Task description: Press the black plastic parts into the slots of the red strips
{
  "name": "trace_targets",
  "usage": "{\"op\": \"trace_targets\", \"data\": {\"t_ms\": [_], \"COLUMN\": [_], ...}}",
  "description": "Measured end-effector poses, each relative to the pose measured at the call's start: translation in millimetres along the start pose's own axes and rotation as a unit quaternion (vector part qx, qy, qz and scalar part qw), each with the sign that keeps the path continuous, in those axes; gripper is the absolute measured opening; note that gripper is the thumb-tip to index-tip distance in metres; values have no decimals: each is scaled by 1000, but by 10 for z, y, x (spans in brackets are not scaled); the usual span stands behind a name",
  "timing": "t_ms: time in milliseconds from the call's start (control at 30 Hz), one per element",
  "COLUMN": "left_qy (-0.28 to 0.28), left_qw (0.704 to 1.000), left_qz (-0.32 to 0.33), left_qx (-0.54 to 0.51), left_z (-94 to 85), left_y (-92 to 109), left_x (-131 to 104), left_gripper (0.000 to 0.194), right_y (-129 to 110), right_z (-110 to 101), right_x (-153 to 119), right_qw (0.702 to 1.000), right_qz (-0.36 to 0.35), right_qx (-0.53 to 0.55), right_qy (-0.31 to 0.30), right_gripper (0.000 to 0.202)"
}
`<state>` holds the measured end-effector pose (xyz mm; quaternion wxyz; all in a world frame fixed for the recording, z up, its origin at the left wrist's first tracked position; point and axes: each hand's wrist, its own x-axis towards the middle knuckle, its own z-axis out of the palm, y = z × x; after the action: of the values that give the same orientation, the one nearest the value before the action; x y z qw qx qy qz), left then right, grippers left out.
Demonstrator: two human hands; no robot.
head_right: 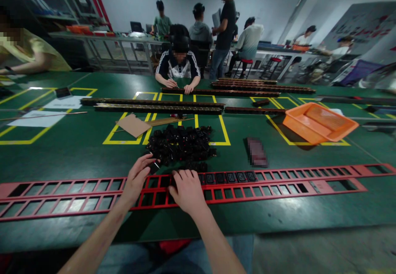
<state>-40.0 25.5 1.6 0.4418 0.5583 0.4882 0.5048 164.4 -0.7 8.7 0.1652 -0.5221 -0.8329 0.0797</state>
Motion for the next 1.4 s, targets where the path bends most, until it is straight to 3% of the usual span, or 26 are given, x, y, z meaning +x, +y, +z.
{"op": "trace_targets", "data": {"t_ms": [167, 300, 633, 1033, 1400], "left_qy": [18, 20, -29, -64, -73], "left_qw": [997, 994, 997, 998, 997], "left_qz": [-21, -42, -25, 4, 40], "left_qx": [-68, -97, -60, 5, -4], "left_z": [35, 34, 57, 44, 61], "left_y": [-174, -161, -50, -98, -125], "left_x": [-45, -46, -68, -70, -65], "left_gripper": [43, 41, 41, 53, 55], "right_y": [1, 0, 28, 27, -18], "right_z": [-9, -10, 32, 12, 8], "right_x": [6, 16, 33, 60, 103], "right_qw": [1000, 1000, 1000, 999, 998], "right_qz": [0, 1, 2, 6, 30], "right_qx": [0, 7, 29, 33, 63], "right_qy": [-5, -8, 0, 0, -7], "right_gripper": [42, 42, 27, 28, 37]}}
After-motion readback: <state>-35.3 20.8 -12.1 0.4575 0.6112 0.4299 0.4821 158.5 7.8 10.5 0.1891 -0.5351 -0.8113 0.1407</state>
